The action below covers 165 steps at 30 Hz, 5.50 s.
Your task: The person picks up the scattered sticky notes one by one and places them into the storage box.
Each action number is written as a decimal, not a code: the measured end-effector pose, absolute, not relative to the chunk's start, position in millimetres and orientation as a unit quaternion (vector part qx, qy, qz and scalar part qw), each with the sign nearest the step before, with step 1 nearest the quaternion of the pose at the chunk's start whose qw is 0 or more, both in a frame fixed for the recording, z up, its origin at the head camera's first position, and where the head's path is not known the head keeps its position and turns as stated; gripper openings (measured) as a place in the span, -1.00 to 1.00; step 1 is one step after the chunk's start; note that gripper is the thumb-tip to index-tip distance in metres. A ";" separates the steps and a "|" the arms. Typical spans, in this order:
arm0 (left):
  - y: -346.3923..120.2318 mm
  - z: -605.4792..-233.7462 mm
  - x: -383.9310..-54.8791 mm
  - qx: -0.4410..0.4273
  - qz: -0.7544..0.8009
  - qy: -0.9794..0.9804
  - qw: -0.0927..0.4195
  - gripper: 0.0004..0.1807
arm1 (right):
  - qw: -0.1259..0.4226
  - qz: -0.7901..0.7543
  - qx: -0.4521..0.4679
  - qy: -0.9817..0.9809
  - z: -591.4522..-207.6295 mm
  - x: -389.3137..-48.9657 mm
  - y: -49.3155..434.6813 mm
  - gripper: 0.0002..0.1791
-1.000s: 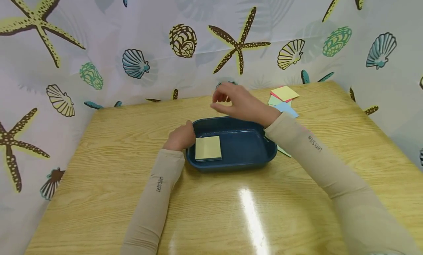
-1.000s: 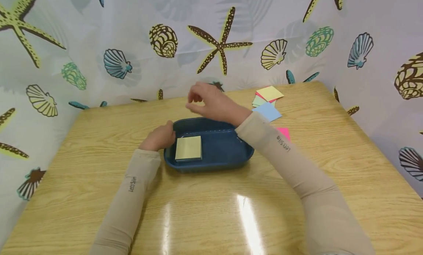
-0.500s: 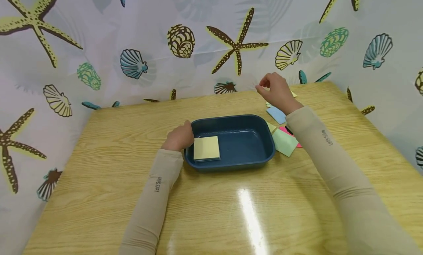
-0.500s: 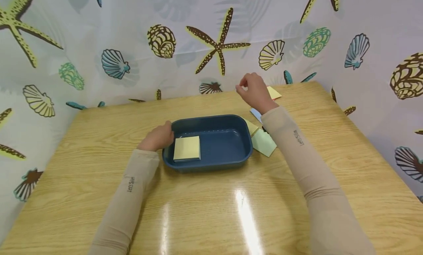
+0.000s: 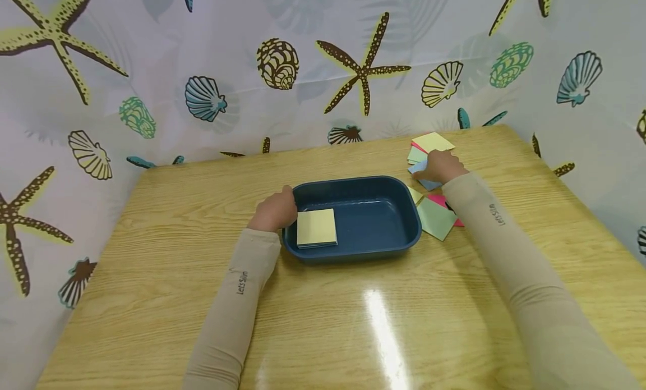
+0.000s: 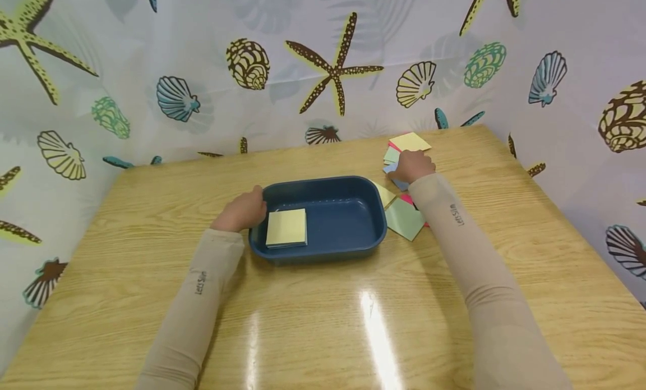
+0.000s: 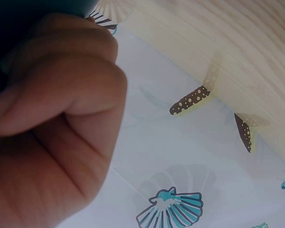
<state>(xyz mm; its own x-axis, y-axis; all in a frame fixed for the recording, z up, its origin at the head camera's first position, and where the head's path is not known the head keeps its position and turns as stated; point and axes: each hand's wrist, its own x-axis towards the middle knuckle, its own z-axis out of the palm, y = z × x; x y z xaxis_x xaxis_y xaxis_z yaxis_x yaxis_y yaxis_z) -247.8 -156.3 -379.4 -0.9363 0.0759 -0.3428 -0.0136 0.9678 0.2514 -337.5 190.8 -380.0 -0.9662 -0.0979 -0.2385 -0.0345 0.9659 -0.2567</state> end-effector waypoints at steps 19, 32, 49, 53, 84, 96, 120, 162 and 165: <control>-155.9 -378.9 -248.2 0.018 0.120 0.977 0.178 -0.48 | 0.144 -0.112 -0.049 0.982 -386.4 -337.3 195.0 -0.34; -155.4 -379.0 -248.9 0.017 0.121 0.977 0.177 -0.46 | 0.117 -0.116 -0.036 0.986 -383.9 -338.1 195.6 -0.30; -154.5 -376.5 -249.4 0.004 0.122 0.976 0.178 -0.47 | 0.066 -0.141 -0.071 0.985 -361.9 -335.3 187.0 -0.35; -155.1 -377.4 -249.2 0.006 0.122 0.976 0.180 -0.47 | 0.040 -0.177 -0.078 0.980 -348.1 -327.6 174.0 -0.25; -156.1 -375.8 -245.0 0.011 0.125 0.976 0.178 -0.47 | 0.112 -0.132 -0.392 0.904 -324.8 -264.4 38.2 -0.48; -157.4 -378.1 -251.3 0.015 0.131 0.975 0.179 -0.49 | 0.177 -0.083 -0.440 0.877 -335.2 -250.2 15.4 -0.51; -156.9 -374.2 -251.1 0.018 0.132 0.974 0.185 -0.54 | 0.188 -0.024 -0.462 0.866 -360.0 -254.2 -1.3 -0.54; -155.6 -376.6 -250.6 0.005 0.127 0.976 0.176 -0.48 | 0.015 -0.238 -0.197 0.951 -335.0 -289.6 169.8 -0.76; -157.6 -376.2 -251.6 0.006 0.123 0.976 0.177 -0.48 | 0.048 -0.194 -0.167 0.965 -346.5 -296.5 194.1 -0.71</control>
<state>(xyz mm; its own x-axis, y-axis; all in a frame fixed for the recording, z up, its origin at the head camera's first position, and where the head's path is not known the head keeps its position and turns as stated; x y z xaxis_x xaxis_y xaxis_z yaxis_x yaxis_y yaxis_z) -251.6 -157.6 -376.2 -0.9370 0.0556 -0.3448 -0.0320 0.9694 0.2432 -296.5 194.1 -346.5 -0.9393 -0.3418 -0.0284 -0.3043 0.8687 -0.3908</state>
